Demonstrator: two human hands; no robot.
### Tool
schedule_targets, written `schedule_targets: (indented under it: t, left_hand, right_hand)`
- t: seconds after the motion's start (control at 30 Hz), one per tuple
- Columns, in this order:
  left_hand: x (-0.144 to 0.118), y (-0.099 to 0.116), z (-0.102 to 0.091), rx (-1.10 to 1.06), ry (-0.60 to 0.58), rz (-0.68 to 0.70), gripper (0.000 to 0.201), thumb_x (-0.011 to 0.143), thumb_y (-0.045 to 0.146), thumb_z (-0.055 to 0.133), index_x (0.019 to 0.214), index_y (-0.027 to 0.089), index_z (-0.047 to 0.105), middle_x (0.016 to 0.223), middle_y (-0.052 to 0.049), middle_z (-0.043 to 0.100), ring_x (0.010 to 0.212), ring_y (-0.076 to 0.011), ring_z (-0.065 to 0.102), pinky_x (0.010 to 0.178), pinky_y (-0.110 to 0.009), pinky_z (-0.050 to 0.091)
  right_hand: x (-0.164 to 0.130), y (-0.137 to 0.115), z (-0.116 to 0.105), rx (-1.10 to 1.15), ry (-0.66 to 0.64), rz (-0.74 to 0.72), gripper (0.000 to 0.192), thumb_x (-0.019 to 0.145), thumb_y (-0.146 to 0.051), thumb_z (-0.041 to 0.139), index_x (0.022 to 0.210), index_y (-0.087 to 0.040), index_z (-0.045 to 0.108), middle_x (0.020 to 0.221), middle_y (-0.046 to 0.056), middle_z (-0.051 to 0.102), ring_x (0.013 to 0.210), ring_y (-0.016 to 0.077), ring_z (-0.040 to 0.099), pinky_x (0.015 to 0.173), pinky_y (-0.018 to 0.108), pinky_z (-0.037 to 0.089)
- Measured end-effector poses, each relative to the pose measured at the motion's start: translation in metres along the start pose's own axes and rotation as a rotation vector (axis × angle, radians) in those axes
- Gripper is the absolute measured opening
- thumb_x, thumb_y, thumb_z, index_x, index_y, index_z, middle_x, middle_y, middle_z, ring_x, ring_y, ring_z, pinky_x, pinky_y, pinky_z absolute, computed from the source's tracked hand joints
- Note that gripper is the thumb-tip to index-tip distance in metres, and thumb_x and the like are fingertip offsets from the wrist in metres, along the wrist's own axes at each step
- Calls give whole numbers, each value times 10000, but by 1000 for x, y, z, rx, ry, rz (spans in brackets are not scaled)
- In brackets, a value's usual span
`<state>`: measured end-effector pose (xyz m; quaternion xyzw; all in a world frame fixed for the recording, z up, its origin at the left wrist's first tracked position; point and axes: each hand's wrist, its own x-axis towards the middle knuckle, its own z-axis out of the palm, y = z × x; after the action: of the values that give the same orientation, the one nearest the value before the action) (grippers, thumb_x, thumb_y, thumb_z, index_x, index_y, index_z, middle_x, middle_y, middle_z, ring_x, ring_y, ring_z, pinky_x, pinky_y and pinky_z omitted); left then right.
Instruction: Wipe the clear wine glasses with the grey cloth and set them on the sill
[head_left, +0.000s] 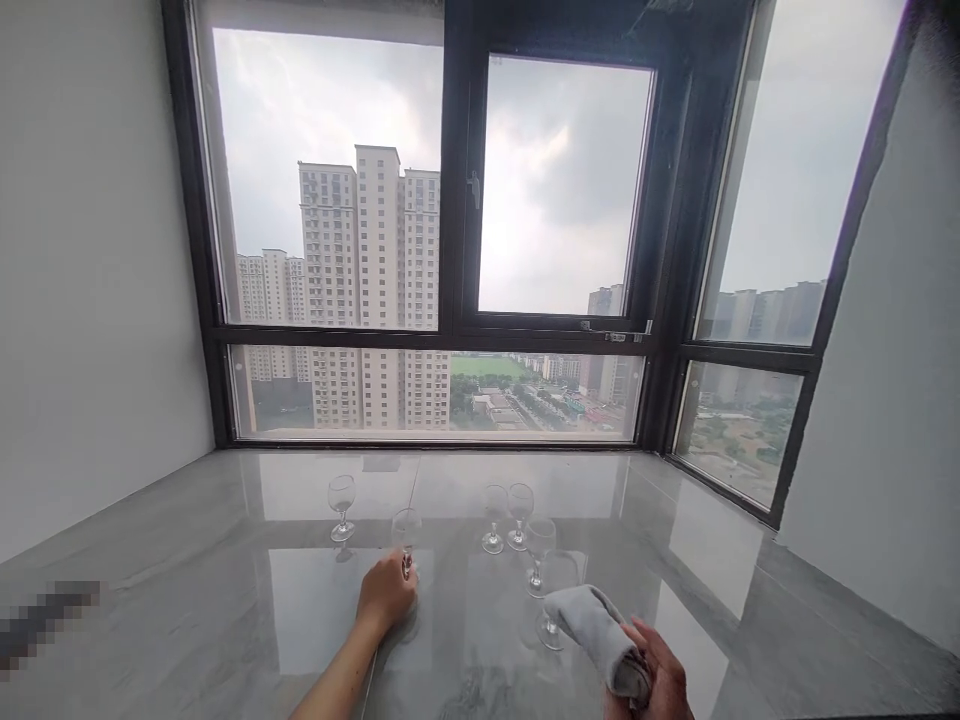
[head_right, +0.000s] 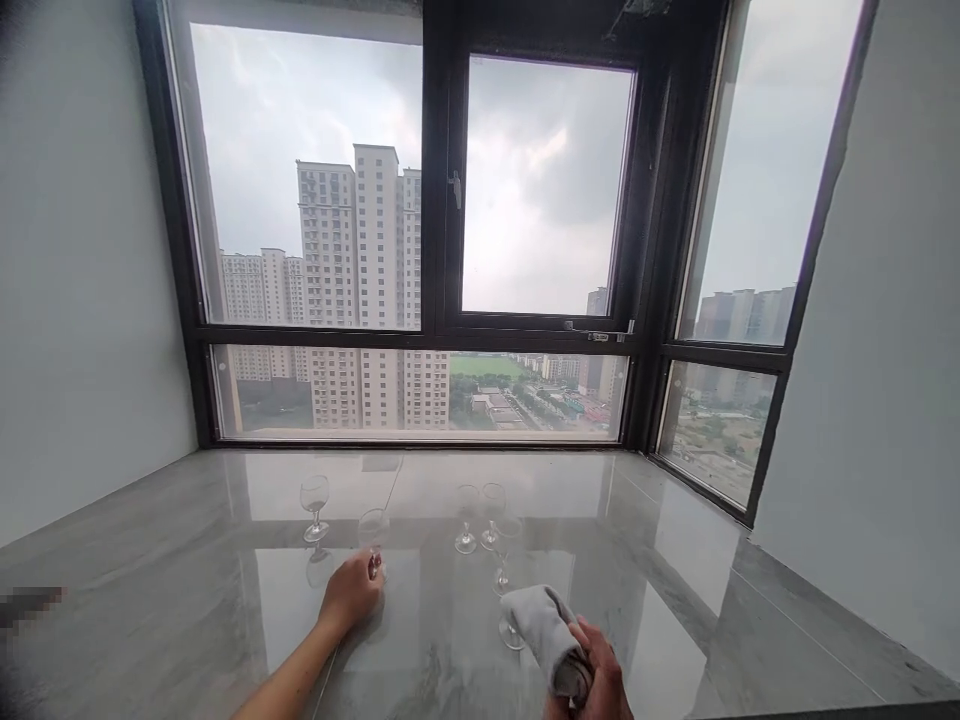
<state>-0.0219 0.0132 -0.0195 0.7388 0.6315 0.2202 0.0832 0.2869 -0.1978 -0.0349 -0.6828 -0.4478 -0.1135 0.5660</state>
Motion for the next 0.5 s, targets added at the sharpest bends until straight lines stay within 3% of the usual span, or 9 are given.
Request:
schedule_targets:
  t: [0.07,0.2,0.33,0.5]
  left_hand:
    - [-1,1,-2,6,-2,8,136,850,216,480,904,198,604,893,-74,709,842,-215,659,684,-284,352]
    - [-1,1,-3,20,4,6,142,838,210,474,902,199,601,898,-80,706,849,-220,653,696,-289,353]
    - [2,-3,1,18,-6,10,139,836,212,478,902,199,600,884,-71,703,837,-212,645,701,-285,353]
    - [5,-3,2,-9,-45,56,96,835,205,504,872,199,593,830,-39,695,803,-184,625,704,-259,351]
  right_hand:
    - [31,25,-13,-204,-18,171,551,832,-351,445,1360,-203,396,1226,167,628,1026,336,648,711,370,508]
    - [79,61,-10,-420,-159,225,559,825,-208,370,1377,-129,403,1167,173,658,1051,335,629,800,407,489]
    - [83,76,4,-528,-326,239,538,844,-141,344,1376,-100,416,1314,176,605,1158,313,580,881,382,467]
    - [74,68,4,-514,-367,199,532,889,-261,395,1409,-153,380,1351,143,580,1223,277,539,891,341,460]
